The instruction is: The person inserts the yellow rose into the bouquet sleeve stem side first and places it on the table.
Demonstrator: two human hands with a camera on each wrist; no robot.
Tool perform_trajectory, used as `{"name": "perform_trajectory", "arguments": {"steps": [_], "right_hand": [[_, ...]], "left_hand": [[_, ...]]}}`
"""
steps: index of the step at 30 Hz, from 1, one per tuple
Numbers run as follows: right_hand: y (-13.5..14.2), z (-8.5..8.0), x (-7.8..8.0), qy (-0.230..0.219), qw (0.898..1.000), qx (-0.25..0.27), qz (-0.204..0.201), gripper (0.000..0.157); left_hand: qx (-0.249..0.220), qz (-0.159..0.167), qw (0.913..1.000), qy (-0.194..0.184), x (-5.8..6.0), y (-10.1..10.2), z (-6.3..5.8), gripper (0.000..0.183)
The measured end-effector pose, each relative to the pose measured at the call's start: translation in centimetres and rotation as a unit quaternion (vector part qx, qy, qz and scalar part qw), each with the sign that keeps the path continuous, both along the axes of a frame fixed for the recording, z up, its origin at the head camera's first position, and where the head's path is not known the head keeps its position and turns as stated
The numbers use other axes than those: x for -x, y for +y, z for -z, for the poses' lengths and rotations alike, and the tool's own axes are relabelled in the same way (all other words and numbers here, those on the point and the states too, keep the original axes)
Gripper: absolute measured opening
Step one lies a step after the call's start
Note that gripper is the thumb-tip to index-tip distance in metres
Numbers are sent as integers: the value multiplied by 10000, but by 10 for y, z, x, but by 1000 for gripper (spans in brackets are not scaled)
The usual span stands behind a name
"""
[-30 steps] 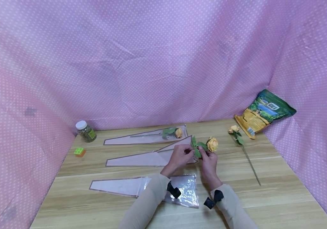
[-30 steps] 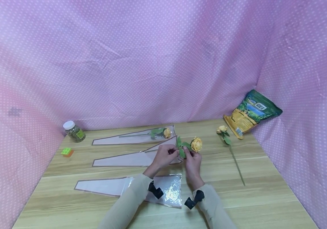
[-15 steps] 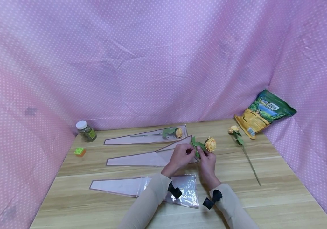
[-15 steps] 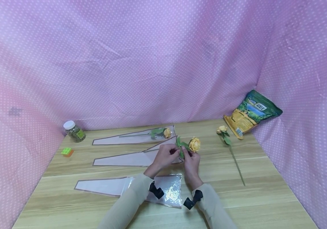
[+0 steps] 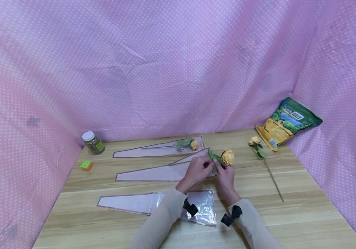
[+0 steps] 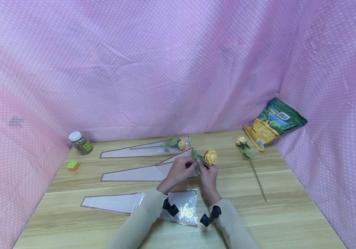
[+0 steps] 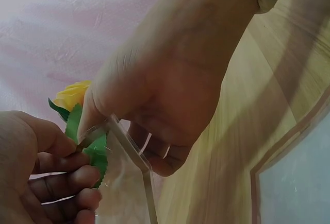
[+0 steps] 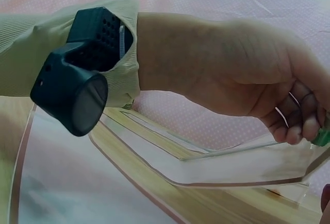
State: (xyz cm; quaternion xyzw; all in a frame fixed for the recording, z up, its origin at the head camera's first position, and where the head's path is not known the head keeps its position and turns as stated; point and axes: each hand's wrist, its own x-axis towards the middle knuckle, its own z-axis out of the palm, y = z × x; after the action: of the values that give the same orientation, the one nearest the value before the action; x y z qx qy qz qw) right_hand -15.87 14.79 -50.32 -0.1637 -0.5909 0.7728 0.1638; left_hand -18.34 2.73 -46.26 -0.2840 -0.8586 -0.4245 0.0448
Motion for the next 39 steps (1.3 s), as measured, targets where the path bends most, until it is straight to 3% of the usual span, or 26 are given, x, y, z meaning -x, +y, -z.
{"name": "perform_trajectory", "arguments": {"steps": [10,21,31,39], "right_hand": [[7,2,0,-117,9989,308,-330,11],[10,0,1,-120,9993,278,-232,15],[7,3,1,-164,9986,425,-266,18],[4,5,-1,-22,9986,396,-355,24]], "left_hand": [[-286,171,9994,-2,4,-5,5,16],[-424,92,9988,249,8,-6,9,14],[-236,121,9971,717,10,-2,13,12],[185,100,9973,700,8,0,8,14]]}}
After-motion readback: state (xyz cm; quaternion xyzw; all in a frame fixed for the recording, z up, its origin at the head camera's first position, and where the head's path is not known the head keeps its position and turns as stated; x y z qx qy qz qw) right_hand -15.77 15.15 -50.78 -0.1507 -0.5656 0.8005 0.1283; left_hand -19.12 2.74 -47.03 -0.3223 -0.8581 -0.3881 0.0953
